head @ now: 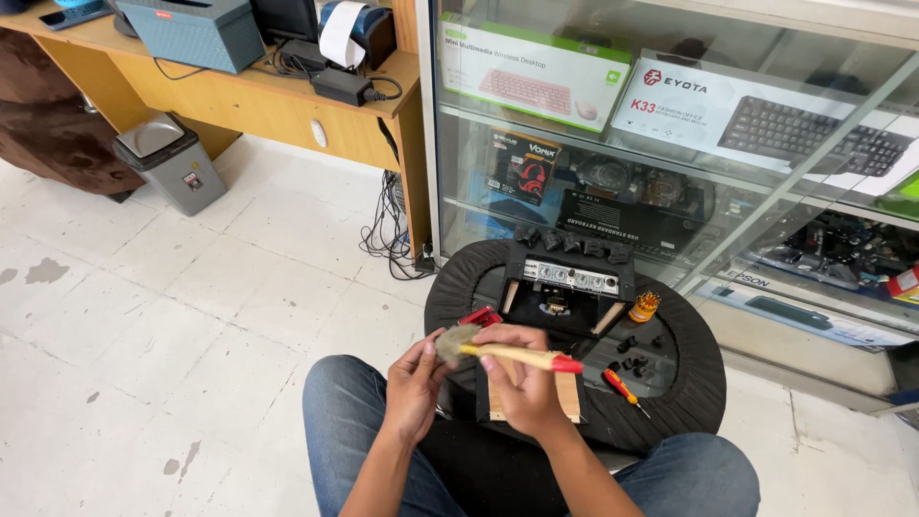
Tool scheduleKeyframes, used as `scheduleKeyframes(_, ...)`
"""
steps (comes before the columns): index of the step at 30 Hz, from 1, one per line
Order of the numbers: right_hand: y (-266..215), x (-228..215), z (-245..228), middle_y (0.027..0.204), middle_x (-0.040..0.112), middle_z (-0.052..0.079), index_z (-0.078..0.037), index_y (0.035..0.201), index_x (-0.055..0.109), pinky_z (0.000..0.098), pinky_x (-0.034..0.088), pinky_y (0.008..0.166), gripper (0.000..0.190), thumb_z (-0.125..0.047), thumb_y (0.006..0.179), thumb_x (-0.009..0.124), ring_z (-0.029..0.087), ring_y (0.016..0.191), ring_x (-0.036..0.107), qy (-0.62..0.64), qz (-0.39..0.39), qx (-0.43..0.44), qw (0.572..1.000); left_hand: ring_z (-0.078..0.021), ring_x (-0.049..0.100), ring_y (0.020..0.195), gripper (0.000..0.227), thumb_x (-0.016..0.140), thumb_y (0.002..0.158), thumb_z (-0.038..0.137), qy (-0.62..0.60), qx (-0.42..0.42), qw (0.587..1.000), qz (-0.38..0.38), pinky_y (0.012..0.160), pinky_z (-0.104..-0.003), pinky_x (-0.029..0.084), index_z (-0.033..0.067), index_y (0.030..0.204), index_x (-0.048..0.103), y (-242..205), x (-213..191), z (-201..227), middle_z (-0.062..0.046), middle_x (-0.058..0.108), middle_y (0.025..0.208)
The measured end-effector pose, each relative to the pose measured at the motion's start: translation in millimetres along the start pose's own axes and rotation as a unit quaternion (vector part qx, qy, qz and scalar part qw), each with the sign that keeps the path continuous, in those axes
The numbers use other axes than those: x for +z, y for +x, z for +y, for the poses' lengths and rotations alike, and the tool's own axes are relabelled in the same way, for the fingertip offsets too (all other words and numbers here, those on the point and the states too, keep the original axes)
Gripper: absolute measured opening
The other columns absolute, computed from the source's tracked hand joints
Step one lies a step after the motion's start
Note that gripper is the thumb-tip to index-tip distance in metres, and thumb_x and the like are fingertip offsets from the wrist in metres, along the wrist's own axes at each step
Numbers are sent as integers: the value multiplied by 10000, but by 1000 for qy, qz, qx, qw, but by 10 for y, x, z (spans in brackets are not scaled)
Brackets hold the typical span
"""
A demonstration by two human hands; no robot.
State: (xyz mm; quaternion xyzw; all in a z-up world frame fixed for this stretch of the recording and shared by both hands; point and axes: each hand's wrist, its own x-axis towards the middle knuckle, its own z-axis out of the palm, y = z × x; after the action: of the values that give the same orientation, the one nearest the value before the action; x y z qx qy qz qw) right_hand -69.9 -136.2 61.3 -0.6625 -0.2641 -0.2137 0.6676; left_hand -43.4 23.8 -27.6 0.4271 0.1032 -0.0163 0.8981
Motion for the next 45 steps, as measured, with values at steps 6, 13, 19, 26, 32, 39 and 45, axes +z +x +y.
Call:
scheduleKeyframes(6, 0, -301, 385, 1109, 702, 117, -78, 1087, 530, 371, 552, 987, 153, -117, 974, 625, 249, 1096, 710, -157, 37, 88, 983, -238, 685, 893, 425, 621, 981, 187, 15, 5, 1000, -5, 885, -333, 608, -61, 1319, 688, -6, 58, 113, -209, 749, 1133)
scheduleKeyframes(13, 8, -80, 119, 1120, 671, 196, -54, 1127, 481, 406, 520, 1093, 197, 6, 980, 598, 295, 1165, 646, 66, -11, 35, 997, -252, 674, 1033, 383, 606, 993, 163, 6, 22, 999, -42, 818, -331, 598, -83, 1272, 697, 24, 84, 2, -216, 739, 1230)
scheduleKeyframes(19, -59, -220, 398, 1064, 728, 91, -98, 1054, 579, 349, 564, 943, 135, -104, 946, 659, 221, 1043, 724, -150, 39, 117, 981, -235, 680, 879, 458, 609, 979, 201, 18, -24, 1000, 8, 902, -316, 608, -53, 1354, 672, -85, 124, 137, -206, 738, 1164)
scheduleKeyframes(26, -42, -32, 216, 1104, 701, 196, -63, 1093, 499, 390, 580, 1000, 172, -43, 977, 624, 269, 1107, 685, 62, 21, 79, 995, -246, 687, 1013, 377, 603, 995, 146, -15, -13, 1000, -14, 869, -326, 599, -68, 1292, 694, -29, 178, 72, -216, 742, 1214)
scheduleKeyframes(32, 23, -212, 303, 1096, 739, 79, -97, 1062, 600, 339, 574, 957, 130, -146, 958, 660, 215, 1083, 719, -151, -21, 129, 980, -227, 659, 931, 444, 633, 970, 164, -38, -23, 999, 10, 904, -331, 592, -76, 1342, 672, -37, 82, 44, -203, 719, 1129)
scheduleKeyframes(39, 83, -119, 126, 1107, 710, 225, -61, 1060, 503, 390, 628, 910, 165, -34, 964, 634, 293, 1034, 718, 111, 15, 116, 987, -269, 682, 1069, 399, 631, 971, 156, -49, 7, 998, -31, 884, -363, 568, -66, 1299, 687, 103, 47, -91, -228, 734, 1249)
scheduleKeyframes(45, 105, -300, 409, 1102, 721, 126, -88, 1054, 540, 369, 579, 1001, 146, -106, 960, 649, 250, 1103, 714, -103, -12, 132, 986, -257, 683, 1038, 386, 618, 984, 159, -27, 1, 999, -19, 902, -358, 596, -45, 1303, 693, 53, 76, 72, -229, 744, 1185)
